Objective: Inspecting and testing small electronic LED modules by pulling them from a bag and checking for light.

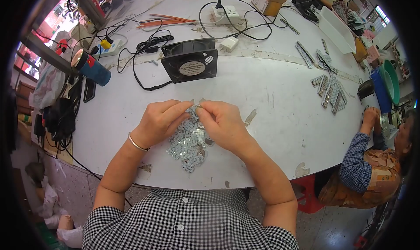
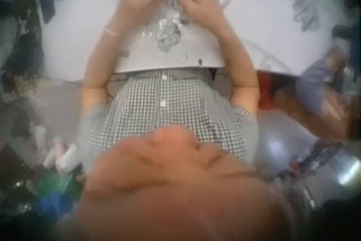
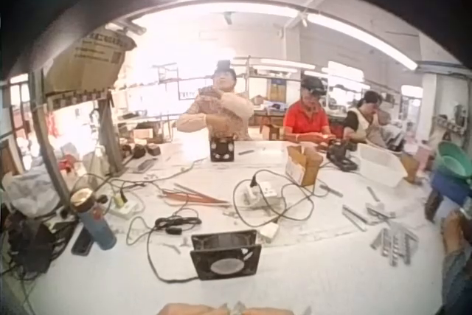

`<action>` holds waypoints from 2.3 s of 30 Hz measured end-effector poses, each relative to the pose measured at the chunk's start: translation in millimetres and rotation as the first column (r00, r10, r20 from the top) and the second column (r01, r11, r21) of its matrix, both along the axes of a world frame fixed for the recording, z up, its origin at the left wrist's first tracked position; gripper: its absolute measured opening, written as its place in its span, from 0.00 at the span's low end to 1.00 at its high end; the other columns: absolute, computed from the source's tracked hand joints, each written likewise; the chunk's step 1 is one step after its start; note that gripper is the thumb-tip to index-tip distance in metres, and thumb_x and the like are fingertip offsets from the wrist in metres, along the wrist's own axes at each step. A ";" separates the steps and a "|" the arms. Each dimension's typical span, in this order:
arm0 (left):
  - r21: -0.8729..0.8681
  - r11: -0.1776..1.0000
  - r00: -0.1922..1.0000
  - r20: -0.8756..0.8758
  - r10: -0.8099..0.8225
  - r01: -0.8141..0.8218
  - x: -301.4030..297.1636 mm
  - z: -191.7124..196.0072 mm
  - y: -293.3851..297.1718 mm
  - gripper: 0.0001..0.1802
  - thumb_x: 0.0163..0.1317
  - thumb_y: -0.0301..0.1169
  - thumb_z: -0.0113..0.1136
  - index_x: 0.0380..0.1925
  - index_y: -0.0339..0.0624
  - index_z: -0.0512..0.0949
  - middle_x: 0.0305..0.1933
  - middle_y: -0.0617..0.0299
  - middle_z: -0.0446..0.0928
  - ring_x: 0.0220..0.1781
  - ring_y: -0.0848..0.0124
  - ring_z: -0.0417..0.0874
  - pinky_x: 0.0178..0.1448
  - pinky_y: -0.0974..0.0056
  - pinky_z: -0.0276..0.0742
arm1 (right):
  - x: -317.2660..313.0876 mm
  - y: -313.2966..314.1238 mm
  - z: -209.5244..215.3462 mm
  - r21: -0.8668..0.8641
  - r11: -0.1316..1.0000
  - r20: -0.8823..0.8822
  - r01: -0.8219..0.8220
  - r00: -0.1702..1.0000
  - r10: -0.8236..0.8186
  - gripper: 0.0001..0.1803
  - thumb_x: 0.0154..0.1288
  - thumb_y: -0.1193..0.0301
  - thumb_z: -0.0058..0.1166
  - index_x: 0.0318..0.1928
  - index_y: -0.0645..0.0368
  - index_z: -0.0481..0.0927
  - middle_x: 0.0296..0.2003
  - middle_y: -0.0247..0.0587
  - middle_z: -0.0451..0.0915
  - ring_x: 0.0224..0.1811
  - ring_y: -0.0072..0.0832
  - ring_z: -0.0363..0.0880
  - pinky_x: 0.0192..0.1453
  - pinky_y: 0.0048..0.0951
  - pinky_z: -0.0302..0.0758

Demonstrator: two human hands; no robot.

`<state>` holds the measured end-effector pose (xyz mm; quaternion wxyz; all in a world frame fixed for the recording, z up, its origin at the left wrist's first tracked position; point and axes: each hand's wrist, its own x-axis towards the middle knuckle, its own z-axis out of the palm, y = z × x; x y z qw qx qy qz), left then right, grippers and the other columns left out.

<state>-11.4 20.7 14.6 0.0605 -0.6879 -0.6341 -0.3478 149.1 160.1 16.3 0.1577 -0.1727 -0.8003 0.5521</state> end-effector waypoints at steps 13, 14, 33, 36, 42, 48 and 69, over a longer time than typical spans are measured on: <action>0.055 0.998 0.997 -0.071 -0.004 0.008 -1.6 -4.7 2.2 0.15 0.50 0.21 0.68 0.40 0.35 0.79 0.31 0.53 0.82 0.27 0.59 0.83 0.30 0.62 0.80 | -1.8 -5.9 2.4 0.058 0.997 -0.096 0.044 0.995 -0.039 0.10 0.69 0.73 0.52 0.40 0.68 0.83 0.25 0.32 0.79 0.25 0.15 0.71 0.29 0.22 0.69; 0.056 0.998 0.998 -0.070 -0.004 0.008 -0.3 -4.9 3.8 0.15 0.50 0.21 0.68 0.40 0.35 0.79 0.31 0.53 0.82 0.27 0.59 0.83 0.30 0.62 0.80 | -2.2 -7.0 2.9 0.033 0.997 -0.135 0.064 0.989 -0.059 0.10 0.70 0.73 0.52 0.41 0.68 0.83 0.25 0.31 0.79 0.25 0.15 0.71 0.29 0.22 0.69; 0.077 0.994 0.985 0.162 0.064 -0.077 21.6 1.5 2.5 0.10 0.53 0.20 0.67 0.37 0.35 0.80 0.33 0.52 0.83 0.28 0.61 0.84 0.30 0.64 0.79 | -0.9 -1.9 1.8 -0.211 0.974 -0.112 0.082 0.988 -0.108 0.10 0.71 0.72 0.53 0.41 0.66 0.83 0.25 0.29 0.79 0.24 0.13 0.73 0.27 0.18 0.69; 0.021 0.994 0.945 0.313 0.098 -0.110 20.2 -5.8 3.5 0.09 0.54 0.21 0.67 0.37 0.35 0.81 0.33 0.53 0.83 0.29 0.63 0.84 0.33 0.65 0.80 | 2.6 2.1 5.4 -0.119 0.992 -0.047 0.034 0.998 -0.040 0.10 0.71 0.72 0.53 0.41 0.67 0.84 0.26 0.31 0.80 0.24 0.13 0.74 0.27 0.18 0.69; -0.135 0.990 0.900 0.428 0.082 -0.026 14.8 -8.1 -1.1 0.13 0.54 0.22 0.67 0.41 0.36 0.82 0.36 0.53 0.83 0.34 0.63 0.85 0.40 0.65 0.80 | 4.7 6.7 4.5 0.047 0.992 -0.158 0.119 0.981 -0.110 0.10 0.69 0.73 0.56 0.43 0.67 0.85 0.31 0.33 0.83 0.26 0.14 0.74 0.29 0.19 0.72; -0.224 0.974 0.880 0.469 0.082 0.029 13.3 2.9 -2.3 0.42 0.50 0.24 0.71 0.67 0.45 0.65 0.49 0.51 0.81 0.45 0.61 0.84 0.46 0.65 0.79 | 1.5 -1.7 2.1 0.081 0.997 -0.144 0.003 0.990 0.009 0.08 0.67 0.75 0.55 0.41 0.67 0.83 0.30 0.37 0.81 0.29 0.21 0.75 0.33 0.23 0.71; -0.281 0.927 0.860 0.504 -0.078 0.249 14.6 7.8 1.7 0.46 0.51 0.25 0.68 0.71 0.43 0.60 0.52 0.46 0.80 0.49 0.53 0.85 0.54 0.59 0.80 | -2.2 -12.4 1.1 0.231 0.953 -0.064 -0.196 0.974 0.216 0.08 0.63 0.71 0.54 0.36 0.64 0.82 0.29 0.49 0.80 0.31 0.44 0.79 0.38 0.40 0.76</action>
